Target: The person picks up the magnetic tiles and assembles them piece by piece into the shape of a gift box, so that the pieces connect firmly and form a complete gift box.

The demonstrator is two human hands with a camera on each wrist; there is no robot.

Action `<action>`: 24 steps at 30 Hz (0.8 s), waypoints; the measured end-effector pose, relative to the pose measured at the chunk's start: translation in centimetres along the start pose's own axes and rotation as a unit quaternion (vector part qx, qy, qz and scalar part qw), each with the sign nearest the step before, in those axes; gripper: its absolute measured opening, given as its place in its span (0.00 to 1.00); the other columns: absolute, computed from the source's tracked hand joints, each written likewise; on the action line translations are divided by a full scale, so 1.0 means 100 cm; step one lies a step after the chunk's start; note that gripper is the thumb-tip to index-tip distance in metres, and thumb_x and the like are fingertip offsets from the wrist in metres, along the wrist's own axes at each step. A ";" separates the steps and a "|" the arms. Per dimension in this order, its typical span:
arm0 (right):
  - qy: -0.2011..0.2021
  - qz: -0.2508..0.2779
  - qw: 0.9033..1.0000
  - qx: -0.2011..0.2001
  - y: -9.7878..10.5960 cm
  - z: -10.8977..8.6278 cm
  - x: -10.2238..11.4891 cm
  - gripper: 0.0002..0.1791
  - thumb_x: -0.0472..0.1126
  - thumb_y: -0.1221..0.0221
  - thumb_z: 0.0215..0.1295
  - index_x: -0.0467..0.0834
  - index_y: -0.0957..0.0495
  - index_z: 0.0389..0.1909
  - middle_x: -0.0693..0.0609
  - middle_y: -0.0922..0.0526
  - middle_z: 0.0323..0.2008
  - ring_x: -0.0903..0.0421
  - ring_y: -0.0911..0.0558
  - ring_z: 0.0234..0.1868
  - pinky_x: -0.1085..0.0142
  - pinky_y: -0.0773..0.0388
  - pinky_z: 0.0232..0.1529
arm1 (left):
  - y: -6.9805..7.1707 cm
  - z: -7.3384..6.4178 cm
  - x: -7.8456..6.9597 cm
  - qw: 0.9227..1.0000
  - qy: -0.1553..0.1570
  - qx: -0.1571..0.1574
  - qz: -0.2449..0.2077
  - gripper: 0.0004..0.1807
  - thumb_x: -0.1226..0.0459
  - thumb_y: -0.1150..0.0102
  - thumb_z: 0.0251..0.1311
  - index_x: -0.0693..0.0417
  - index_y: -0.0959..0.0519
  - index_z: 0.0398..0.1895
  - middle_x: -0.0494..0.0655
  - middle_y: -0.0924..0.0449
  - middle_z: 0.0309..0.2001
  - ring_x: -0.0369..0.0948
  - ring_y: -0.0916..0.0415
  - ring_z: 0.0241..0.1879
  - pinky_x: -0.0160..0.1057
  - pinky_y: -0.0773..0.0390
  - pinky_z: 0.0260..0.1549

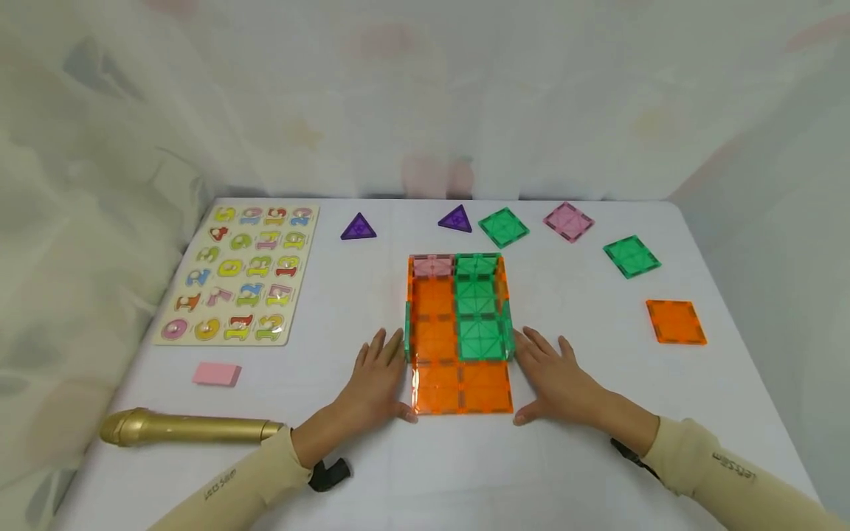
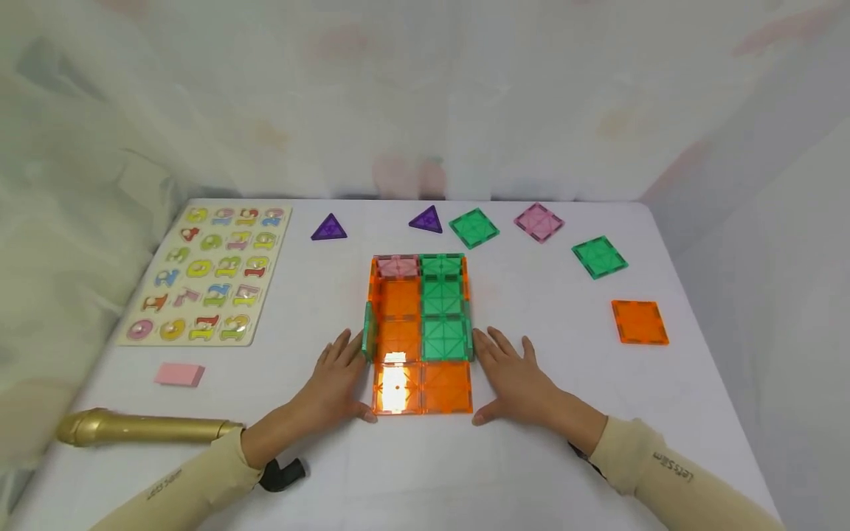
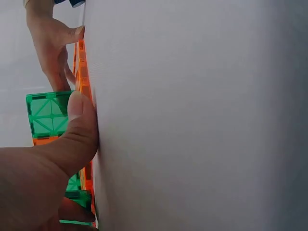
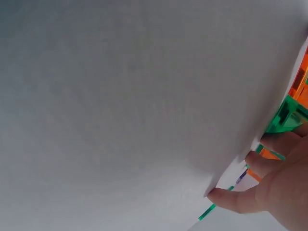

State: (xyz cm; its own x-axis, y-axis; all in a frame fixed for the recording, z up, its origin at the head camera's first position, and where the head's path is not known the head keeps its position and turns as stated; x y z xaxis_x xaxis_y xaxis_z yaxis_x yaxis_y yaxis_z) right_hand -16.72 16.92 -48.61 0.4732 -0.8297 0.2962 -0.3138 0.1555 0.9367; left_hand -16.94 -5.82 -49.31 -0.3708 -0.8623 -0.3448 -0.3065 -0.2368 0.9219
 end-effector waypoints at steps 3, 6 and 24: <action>-0.005 -0.001 1.000 -0.016 0.001 0.001 -0.001 0.72 0.71 0.29 0.32 0.41 0.53 0.75 0.46 0.44 0.74 0.42 0.49 0.74 0.27 0.51 0.61 | 0.002 0.000 -0.003 1.000 -0.009 -0.006 0.015 0.66 0.38 0.27 0.29 0.67 0.41 0.70 0.61 0.51 0.75 0.63 0.57 0.73 0.66 0.49 0.67; -0.008 0.005 1.000 -0.030 0.002 0.002 -0.001 0.71 0.71 0.29 0.31 0.42 0.51 0.75 0.46 0.41 0.73 0.43 0.48 0.74 0.28 0.51 0.62 | 0.005 0.000 -0.005 0.999 -0.017 -0.017 0.026 0.65 0.37 0.29 0.29 0.68 0.39 0.69 0.62 0.49 0.74 0.64 0.55 0.72 0.66 0.47 0.66; 0.119 -0.091 0.975 -0.162 0.013 -0.004 0.011 0.67 0.79 0.43 0.37 0.30 0.43 0.66 0.35 0.28 0.62 0.41 0.26 0.62 0.52 0.26 0.57 | 0.002 0.000 -0.005 0.998 -0.021 0.030 0.045 0.67 0.34 0.29 0.32 0.69 0.43 0.70 0.62 0.56 0.75 0.63 0.60 0.74 0.65 0.49 0.67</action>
State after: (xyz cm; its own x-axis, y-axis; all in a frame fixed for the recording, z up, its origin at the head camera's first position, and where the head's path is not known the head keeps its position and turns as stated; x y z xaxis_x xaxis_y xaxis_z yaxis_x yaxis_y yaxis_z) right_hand -16.24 16.44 -47.02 0.6872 -0.7168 0.1181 0.0523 0.2110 0.9761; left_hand -16.84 -5.44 -48.99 -0.4350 -0.8594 -0.2686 -0.3219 -0.1302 0.9378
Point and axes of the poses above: each hand's wrist, its own z-axis towards the middle knuckle, its own y-axis out of the back of the hand, x = y × z, the point moved 10 cm from there along z, towards the middle knuckle
